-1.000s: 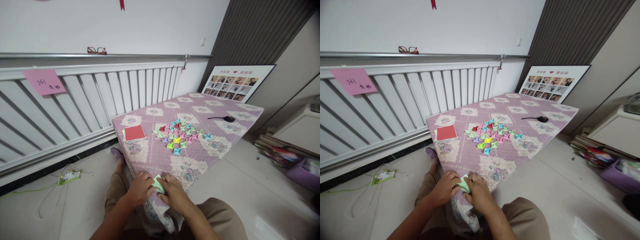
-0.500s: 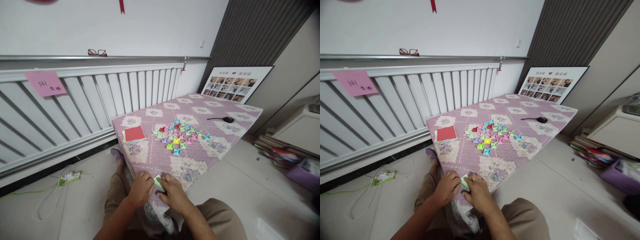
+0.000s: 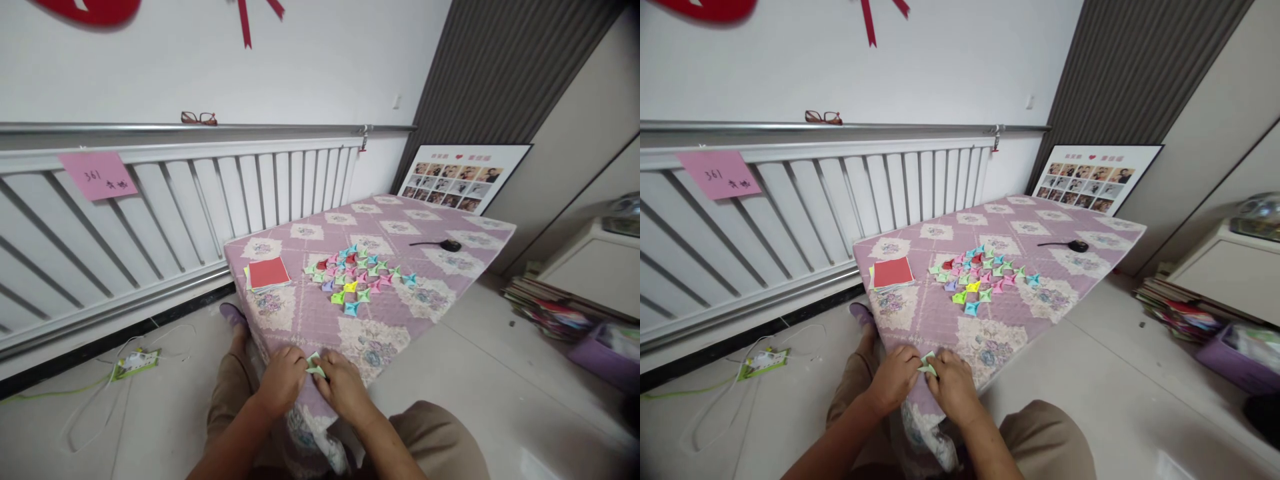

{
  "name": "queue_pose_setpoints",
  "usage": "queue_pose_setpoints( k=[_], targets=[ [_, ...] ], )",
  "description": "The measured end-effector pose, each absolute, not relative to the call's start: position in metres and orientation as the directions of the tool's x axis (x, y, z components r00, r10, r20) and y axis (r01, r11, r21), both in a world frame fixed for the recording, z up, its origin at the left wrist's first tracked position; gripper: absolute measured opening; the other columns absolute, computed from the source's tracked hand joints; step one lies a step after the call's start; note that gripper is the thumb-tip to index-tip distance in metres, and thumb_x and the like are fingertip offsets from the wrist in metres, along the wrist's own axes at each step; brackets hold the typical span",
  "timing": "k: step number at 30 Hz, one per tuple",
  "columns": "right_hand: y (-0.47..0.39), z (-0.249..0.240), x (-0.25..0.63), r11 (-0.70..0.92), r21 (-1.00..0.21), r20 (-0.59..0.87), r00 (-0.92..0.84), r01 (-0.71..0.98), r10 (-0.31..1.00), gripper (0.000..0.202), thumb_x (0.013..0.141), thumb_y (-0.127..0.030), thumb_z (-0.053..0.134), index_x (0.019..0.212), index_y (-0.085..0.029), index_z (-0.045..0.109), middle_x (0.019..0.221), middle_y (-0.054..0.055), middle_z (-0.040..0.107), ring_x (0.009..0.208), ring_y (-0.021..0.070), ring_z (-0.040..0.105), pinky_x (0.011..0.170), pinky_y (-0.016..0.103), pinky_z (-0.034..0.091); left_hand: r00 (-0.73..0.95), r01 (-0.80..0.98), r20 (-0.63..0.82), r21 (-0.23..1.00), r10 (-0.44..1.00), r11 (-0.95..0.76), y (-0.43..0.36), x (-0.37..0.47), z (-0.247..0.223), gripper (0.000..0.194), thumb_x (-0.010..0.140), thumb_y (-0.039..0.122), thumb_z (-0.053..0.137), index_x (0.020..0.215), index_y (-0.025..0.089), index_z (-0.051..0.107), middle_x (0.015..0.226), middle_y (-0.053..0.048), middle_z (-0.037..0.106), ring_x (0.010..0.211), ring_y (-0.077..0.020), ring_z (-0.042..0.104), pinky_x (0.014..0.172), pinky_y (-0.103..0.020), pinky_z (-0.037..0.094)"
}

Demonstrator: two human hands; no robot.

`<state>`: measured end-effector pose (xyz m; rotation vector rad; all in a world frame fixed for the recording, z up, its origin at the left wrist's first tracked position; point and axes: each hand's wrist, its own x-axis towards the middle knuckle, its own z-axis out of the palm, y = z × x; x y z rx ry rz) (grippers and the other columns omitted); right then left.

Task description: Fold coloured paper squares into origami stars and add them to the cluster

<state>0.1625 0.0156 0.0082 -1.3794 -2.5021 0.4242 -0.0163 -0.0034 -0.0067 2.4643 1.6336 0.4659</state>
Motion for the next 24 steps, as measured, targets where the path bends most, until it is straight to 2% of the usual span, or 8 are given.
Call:
queue_pose_setpoints(
  k=[4,8,10,13,15,17,20,24],
  targets=[
    [0.016,0.006,0.161,0.517,-0.359,0.105,-0.516,0.777,0.85,0.034,0.08,-0.026,0.06,0.114,-0.029,0.062,0.098,0.004,0.06,0.095,0.0208,0.054,0.081,0.031,0.038,0.349,0.868,0.173,0.312,0.921,-0.388,-0.001,-0.014,-0.004,0.016,0.089,0.012,0.047,0.087,0.018,0.062,0.097,-0.006,0.06,0.095,-0.0229,0.049,0.084,-0.037,0.041],
    [0.015,0.007,0.16,0.53,-0.379,0.164,-0.509,0.759,0.845,0.024,0.084,-0.02,0.053,0.102,-0.026,0.066,0.089,0.004,0.059,0.089,0.0193,0.054,0.078,0.029,0.038,0.334,0.85,0.178,0.368,0.926,-0.378,-0.001,-0.014,0.006,0.018,0.087,0.01,0.046,0.086,0.018,0.062,0.097,-0.006,0.06,0.097,-0.0225,0.049,0.087,-0.036,0.039],
    [0.016,0.013,0.162,0.543,-0.446,0.188,-0.519,0.711,0.834,0.018,0.086,-0.02,0.05,0.089,-0.023,0.067,0.084,0.003,0.059,0.085,0.0186,0.054,0.076,0.029,0.039,0.329,0.827,0.168,0.424,0.929,-0.369,-0.001,-0.016,0.013,0.017,0.086,0.011,0.046,0.085,0.019,0.062,0.095,-0.005,0.06,0.096,-0.0213,0.05,0.086,-0.034,0.039],
    [0.016,0.03,0.166,0.521,-0.619,0.159,-0.556,0.588,0.816,0.022,0.087,-0.023,0.046,0.071,-0.02,0.061,0.076,0.002,0.058,0.077,0.0172,0.054,0.072,0.027,0.041,0.318,0.783,0.124,0.524,0.94,-0.334,-0.002,-0.02,0.022,0.014,0.083,0.013,0.047,0.078,0.018,0.059,0.085,-0.003,0.059,0.084,-0.0184,0.053,0.077,-0.029,0.04],
    [0.017,0.039,0.169,0.444,-0.749,0.064,-0.613,0.492,0.788,0.022,0.087,-0.025,0.044,0.073,-0.02,0.06,0.075,0.0,0.06,0.073,0.0159,0.055,0.068,0.025,0.042,0.322,0.755,0.079,0.579,0.944,-0.306,-0.002,-0.022,0.025,0.014,0.082,0.014,0.046,0.075,0.017,0.058,0.077,-0.001,0.058,0.075,-0.0161,0.053,0.068,-0.026,0.039],
    [0.018,0.043,0.171,0.354,-0.813,-0.033,-0.643,0.463,0.765,0.023,0.087,-0.028,0.042,0.074,-0.02,0.059,0.071,-0.001,0.061,0.068,0.015,0.056,0.064,0.024,0.042,0.336,0.729,0.034,0.623,0.941,-0.282,-0.001,-0.024,0.025,0.015,0.081,0.016,0.044,0.077,0.016,0.058,0.074,0.001,0.059,0.07,-0.0143,0.053,0.062,-0.023,0.038],
    [0.02,0.038,0.172,0.315,-0.812,-0.082,-0.631,0.491,0.772,0.024,0.086,-0.028,0.043,0.073,-0.018,0.06,0.069,-0.001,0.063,0.066,0.015,0.057,0.061,0.023,0.042,0.343,0.714,-0.024,0.656,0.939,-0.244,0.002,-0.022,0.019,0.017,0.081,0.017,0.043,0.081,0.015,0.059,0.076,0.002,0.062,0.069,-0.013,0.053,0.059,-0.021,0.037],
    [0.022,0.022,0.171,0.34,-0.762,-0.041,-0.566,0.551,0.824,0.018,0.081,-0.024,0.046,0.078,-0.018,0.063,0.077,0.002,0.066,0.073,0.0174,0.058,0.067,0.026,0.042,0.314,0.751,-0.077,0.63,0.946,-0.198,0.008,-0.018,0.01,0.018,0.081,0.019,0.043,0.077,0.015,0.061,0.076,-0.001,0.063,0.07,-0.0147,0.053,0.061,-0.023,0.036]
  ],
)
